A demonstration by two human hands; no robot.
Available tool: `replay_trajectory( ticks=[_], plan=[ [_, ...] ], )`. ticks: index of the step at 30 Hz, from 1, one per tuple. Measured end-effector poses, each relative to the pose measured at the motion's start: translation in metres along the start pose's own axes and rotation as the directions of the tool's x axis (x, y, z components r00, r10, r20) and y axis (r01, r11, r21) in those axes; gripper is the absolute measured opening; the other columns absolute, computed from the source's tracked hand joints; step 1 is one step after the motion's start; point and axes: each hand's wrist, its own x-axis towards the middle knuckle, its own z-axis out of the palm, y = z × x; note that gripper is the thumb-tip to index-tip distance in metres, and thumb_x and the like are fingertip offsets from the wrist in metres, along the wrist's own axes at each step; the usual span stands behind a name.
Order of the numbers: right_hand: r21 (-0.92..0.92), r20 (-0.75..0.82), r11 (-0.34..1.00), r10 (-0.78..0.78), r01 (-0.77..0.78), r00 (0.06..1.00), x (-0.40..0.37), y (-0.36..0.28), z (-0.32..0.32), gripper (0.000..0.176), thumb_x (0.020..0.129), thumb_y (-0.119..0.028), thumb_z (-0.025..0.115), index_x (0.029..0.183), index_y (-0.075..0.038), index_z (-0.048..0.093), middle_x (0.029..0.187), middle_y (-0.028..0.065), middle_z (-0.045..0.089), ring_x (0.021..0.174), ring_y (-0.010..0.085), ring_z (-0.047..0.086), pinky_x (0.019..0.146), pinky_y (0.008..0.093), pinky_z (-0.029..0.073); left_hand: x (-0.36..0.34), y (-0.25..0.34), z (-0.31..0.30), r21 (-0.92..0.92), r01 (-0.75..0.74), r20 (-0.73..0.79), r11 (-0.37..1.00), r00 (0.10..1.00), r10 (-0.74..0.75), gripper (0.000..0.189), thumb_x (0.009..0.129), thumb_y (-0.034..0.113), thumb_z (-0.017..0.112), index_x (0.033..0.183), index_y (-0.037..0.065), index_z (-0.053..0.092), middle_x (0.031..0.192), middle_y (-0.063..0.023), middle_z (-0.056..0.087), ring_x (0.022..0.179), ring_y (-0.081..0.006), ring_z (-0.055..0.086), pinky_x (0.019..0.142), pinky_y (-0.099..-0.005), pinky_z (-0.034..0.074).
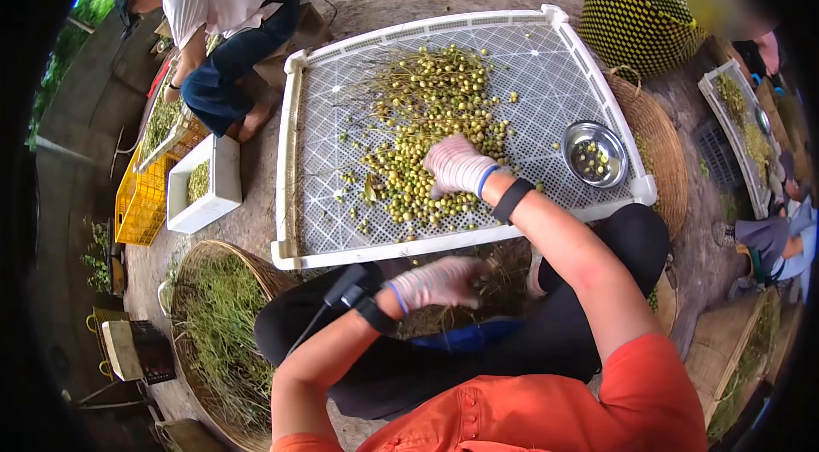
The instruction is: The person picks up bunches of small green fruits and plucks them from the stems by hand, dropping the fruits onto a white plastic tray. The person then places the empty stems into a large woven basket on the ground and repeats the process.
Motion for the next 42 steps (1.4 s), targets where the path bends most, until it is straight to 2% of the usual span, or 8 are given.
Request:
replay_trajectory(
  ticks=[11, 13, 18, 24, 26, 33, 35, 42],
  plan=[
    [0.536, -0.281, 0.844, 0.181, -0.002, 0.943, 0.063, 0.030, -0.023, 0.026, 0.080, -0.036, 0.055, 0.087, -0.014, 0.066, 0.084, 0.0091, 0.065, 0.079, 0.0270, 0.062, 0.072, 0.0384, 0.047, -0.024, 0.012, -0.074, -0.032, 0.093, -0.123, 0.995, 0.988, -0.096, 0.040, 0.071, 0.024, 0.069, 0.105, 0.005, 0.062, 0.097, -0.0156, 0.063, 0.080, -0.0243, 0.064, 0.071, -0.0312, 0.049],
    [0.431, -0.386, 0.902, 0.178, 0.007, 0.905, 0.087, 0.020, -0.012, 0.023, 0.080, -0.035, 0.055, 0.087, -0.016, 0.067, 0.088, 0.0086, 0.066, 0.084, 0.0263, 0.062, 0.076, 0.0375, 0.049, -0.031, -0.007, -0.100, -0.458, 0.254, -0.343, 0.852, 0.834, -0.433, 0.034, 0.075, 0.024, 0.066, 0.104, 0.006, 0.061, 0.084, -0.0098, 0.064, 0.066, -0.0193, 0.063, 0.058, -0.0287, 0.048],
    [0.272, -0.069, 0.932, 0.267, -0.240, 0.961, 0.124, -0.010, -0.001, 0.028, 0.072, -0.029, 0.062, 0.087, -0.005, 0.066, 0.088, 0.0147, 0.065, 0.087, 0.0279, 0.062, 0.076, 0.0374, 0.049, -0.044, -0.119, -0.120, -0.649, -0.626, -0.610, 0.432, 0.089, -0.788, 0.013, 0.084, 0.018, 0.056, 0.090, 0.006, 0.057, 0.065, -0.0032, 0.056, 0.052, -0.0142, 0.055, 0.045, -0.0250, 0.043],
    [0.600, -0.116, 0.795, -0.016, 0.083, 0.993, 0.096, 0.002, -0.014, 0.032, 0.072, -0.030, 0.066, 0.093, -0.006, 0.066, 0.087, 0.0116, 0.066, 0.080, 0.0228, 0.062, 0.073, 0.0335, 0.048, -0.050, -0.164, -0.145, -0.637, -0.765, -0.420, 0.097, 0.238, -0.876, 0.015, 0.087, 0.020, 0.055, 0.080, 0.007, 0.057, 0.067, -0.0036, 0.058, 0.053, -0.0155, 0.056, 0.044, -0.0244, 0.045],
    [0.682, -0.094, 0.725, -0.051, 0.102, 0.994, 0.100, 0.007, -0.013, 0.038, 0.072, -0.034, 0.069, 0.100, -0.009, 0.065, 0.092, 0.0111, 0.066, 0.084, 0.0235, 0.062, 0.077, 0.0349, 0.048, -0.039, -0.180, -0.148, -0.790, -0.612, -0.402, -0.038, 0.563, -0.722, 0.009, 0.085, 0.015, 0.058, 0.082, 0.007, 0.059, 0.068, -0.0033, 0.059, 0.054, -0.0150, 0.056, 0.044, -0.0238, 0.045],
    [0.806, -0.047, 0.591, 0.035, 0.017, 0.998, 0.103, 0.024, -0.008, 0.037, 0.073, -0.040, 0.068, 0.096, -0.010, 0.067, 0.084, 0.0066, 0.067, 0.074, 0.0185, 0.059, 0.072, 0.0340, 0.047, -0.018, -0.133, -0.144, -0.823, -0.455, -0.540, 0.341, 0.439, -0.718, 0.013, 0.078, 0.003, 0.060, 0.091, 0.005, 0.061, 0.077, -0.0060, 0.060, 0.057, -0.0185, 0.055, 0.053, -0.0316, 0.050],
    [0.757, -0.139, 0.652, 0.084, 0.051, 0.987, 0.102, 0.021, -0.006, 0.037, 0.073, -0.042, 0.067, 0.093, -0.010, 0.067, 0.084, 0.0085, 0.067, 0.073, 0.0214, 0.060, 0.073, 0.0345, 0.047, -0.014, -0.141, -0.146, -0.703, -0.506, -0.608, 0.500, 0.063, -0.791, 0.018, 0.077, 0.003, 0.059, 0.095, 0.008, 0.060, 0.078, -0.0056, 0.060, 0.056, -0.0188, 0.055, 0.053, -0.0311, 0.050],
    [0.384, -0.062, 0.868, 0.366, -0.316, 0.929, 0.107, -0.030, -0.011, 0.045, 0.071, -0.046, 0.066, 0.095, -0.008, 0.066, 0.100, 0.0116, 0.064, 0.096, 0.0254, 0.061, 0.082, 0.0360, 0.048, 0.003, -0.169, -0.148, -0.730, -0.603, -0.551, 0.322, 0.241, -0.799, 0.029, 0.082, 0.024, 0.059, 0.104, 0.005, 0.058, 0.083, -0.0051, 0.059, 0.063, -0.0181, 0.053, 0.053, -0.0318, 0.046]
  ],
)
